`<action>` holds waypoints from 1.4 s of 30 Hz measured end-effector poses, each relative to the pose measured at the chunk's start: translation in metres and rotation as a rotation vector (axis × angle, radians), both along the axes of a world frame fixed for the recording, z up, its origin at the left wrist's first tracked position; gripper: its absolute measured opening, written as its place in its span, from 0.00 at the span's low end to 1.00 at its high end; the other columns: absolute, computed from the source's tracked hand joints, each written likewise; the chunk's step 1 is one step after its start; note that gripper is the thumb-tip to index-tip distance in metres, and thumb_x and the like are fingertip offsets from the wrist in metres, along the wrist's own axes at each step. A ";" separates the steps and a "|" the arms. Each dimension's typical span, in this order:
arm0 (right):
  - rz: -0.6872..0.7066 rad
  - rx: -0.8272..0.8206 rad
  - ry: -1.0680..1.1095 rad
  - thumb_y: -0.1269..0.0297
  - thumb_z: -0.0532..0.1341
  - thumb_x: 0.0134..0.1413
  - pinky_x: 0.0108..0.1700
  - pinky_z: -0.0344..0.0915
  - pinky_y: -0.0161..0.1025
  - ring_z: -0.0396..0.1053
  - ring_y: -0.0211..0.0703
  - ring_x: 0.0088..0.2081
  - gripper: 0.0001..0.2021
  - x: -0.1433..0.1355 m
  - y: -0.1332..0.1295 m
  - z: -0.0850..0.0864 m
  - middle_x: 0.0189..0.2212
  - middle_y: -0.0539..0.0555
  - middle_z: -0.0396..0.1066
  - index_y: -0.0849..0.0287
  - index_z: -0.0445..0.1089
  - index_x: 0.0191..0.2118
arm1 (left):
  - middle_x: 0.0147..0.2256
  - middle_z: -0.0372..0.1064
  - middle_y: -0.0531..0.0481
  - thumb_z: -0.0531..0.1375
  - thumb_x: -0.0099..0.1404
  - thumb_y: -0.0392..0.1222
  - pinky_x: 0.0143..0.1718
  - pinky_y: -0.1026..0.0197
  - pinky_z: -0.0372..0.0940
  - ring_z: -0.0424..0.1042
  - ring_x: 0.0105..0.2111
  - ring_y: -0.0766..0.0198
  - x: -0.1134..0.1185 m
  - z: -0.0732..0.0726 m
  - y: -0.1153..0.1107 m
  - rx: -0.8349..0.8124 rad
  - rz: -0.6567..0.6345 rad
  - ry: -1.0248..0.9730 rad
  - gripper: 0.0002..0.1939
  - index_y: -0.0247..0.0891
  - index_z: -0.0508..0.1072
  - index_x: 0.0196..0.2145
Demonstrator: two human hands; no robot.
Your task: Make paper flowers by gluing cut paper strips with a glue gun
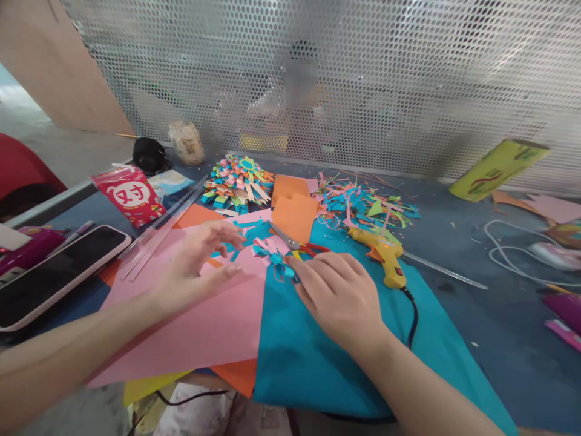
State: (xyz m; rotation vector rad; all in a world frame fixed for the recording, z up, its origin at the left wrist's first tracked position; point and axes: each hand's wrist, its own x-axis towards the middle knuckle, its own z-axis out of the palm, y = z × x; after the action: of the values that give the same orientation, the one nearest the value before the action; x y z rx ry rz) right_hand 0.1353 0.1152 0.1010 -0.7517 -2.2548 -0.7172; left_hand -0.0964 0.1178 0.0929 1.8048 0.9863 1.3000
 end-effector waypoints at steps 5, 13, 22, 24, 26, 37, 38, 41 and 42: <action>-0.094 0.284 -0.253 0.72 0.59 0.56 0.26 0.64 0.39 0.70 0.42 0.27 0.08 -0.001 -0.006 0.015 0.26 0.51 0.76 0.58 0.71 0.41 | 0.33 0.73 0.49 0.65 0.56 0.41 0.34 0.61 0.64 0.74 0.36 0.62 0.008 -0.002 -0.007 -0.231 -0.202 -0.105 0.21 0.39 0.64 0.46; -0.157 0.483 -0.274 0.71 0.66 0.49 0.23 0.65 0.37 0.70 0.39 0.24 0.08 -0.005 -0.013 0.019 0.22 0.45 0.75 0.53 0.75 0.37 | 0.33 0.74 0.51 0.66 0.53 0.33 0.37 0.61 0.70 0.75 0.33 0.66 0.011 0.003 -0.007 -0.489 -0.225 -0.455 0.23 0.38 0.64 0.46; -0.084 0.470 -0.293 0.70 0.66 0.50 0.21 0.65 0.35 0.70 0.38 0.23 0.06 -0.005 -0.017 0.021 0.22 0.45 0.75 0.52 0.75 0.34 | 0.40 0.69 0.50 0.72 0.43 0.31 0.36 0.59 0.71 0.74 0.35 0.64 0.013 -0.003 -0.004 -0.623 -0.355 -0.629 0.38 0.43 0.63 0.50; -0.075 0.455 -0.285 0.71 0.65 0.50 0.21 0.65 0.35 0.70 0.38 0.23 0.06 -0.005 -0.017 0.018 0.22 0.45 0.75 0.52 0.75 0.35 | 0.40 0.68 0.51 0.71 0.44 0.30 0.36 0.58 0.72 0.74 0.34 0.65 0.014 -0.004 -0.005 -0.640 -0.355 -0.617 0.37 0.43 0.64 0.51; -0.057 0.401 -0.252 0.70 0.66 0.50 0.22 0.67 0.36 0.71 0.39 0.24 0.08 -0.004 -0.015 0.013 0.23 0.46 0.76 0.52 0.74 0.37 | 0.39 0.68 0.52 0.70 0.46 0.29 0.36 0.59 0.72 0.74 0.34 0.66 0.014 -0.004 -0.005 -0.638 -0.343 -0.612 0.35 0.43 0.64 0.51; 0.233 -1.049 0.661 0.63 0.53 0.60 0.11 0.60 0.29 0.64 0.33 0.13 0.06 -0.010 0.002 -0.004 0.24 0.48 0.71 0.55 0.64 0.41 | 0.43 0.67 0.50 0.67 0.48 0.28 0.38 0.61 0.72 0.73 0.37 0.65 0.013 -0.005 -0.008 -0.593 -0.388 -0.492 0.38 0.48 0.61 0.55; 0.227 -1.137 0.662 0.62 0.55 0.59 0.11 0.60 0.29 0.62 0.32 0.12 0.04 -0.012 0.000 -0.003 0.20 0.45 0.68 0.55 0.64 0.36 | 0.43 0.66 0.49 0.68 0.48 0.29 0.37 0.61 0.72 0.73 0.38 0.64 0.013 -0.006 -0.009 -0.569 -0.400 -0.452 0.39 0.48 0.61 0.55; 0.165 -1.251 0.683 0.62 0.60 0.54 0.12 0.60 0.29 0.60 0.32 0.11 0.09 -0.017 -0.005 0.000 0.14 0.42 0.60 0.56 0.61 0.26 | 0.45 0.65 0.47 0.68 0.49 0.30 0.38 0.60 0.71 0.72 0.39 0.63 0.012 -0.010 -0.012 -0.485 -0.431 -0.363 0.39 0.49 0.60 0.56; 0.154 -1.259 0.709 0.62 0.60 0.53 0.11 0.60 0.29 0.60 0.32 0.11 0.09 -0.019 -0.006 0.001 0.14 0.42 0.60 0.56 0.61 0.26 | 0.45 0.65 0.47 0.68 0.50 0.31 0.38 0.60 0.71 0.72 0.39 0.63 0.012 -0.010 -0.012 -0.473 -0.437 -0.360 0.38 0.49 0.60 0.56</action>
State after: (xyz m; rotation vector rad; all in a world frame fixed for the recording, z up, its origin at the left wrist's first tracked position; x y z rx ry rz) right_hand 0.1168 0.1090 0.1019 -1.0965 -1.8300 1.0391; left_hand -0.0847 0.1061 0.0830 1.2724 0.5912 0.9689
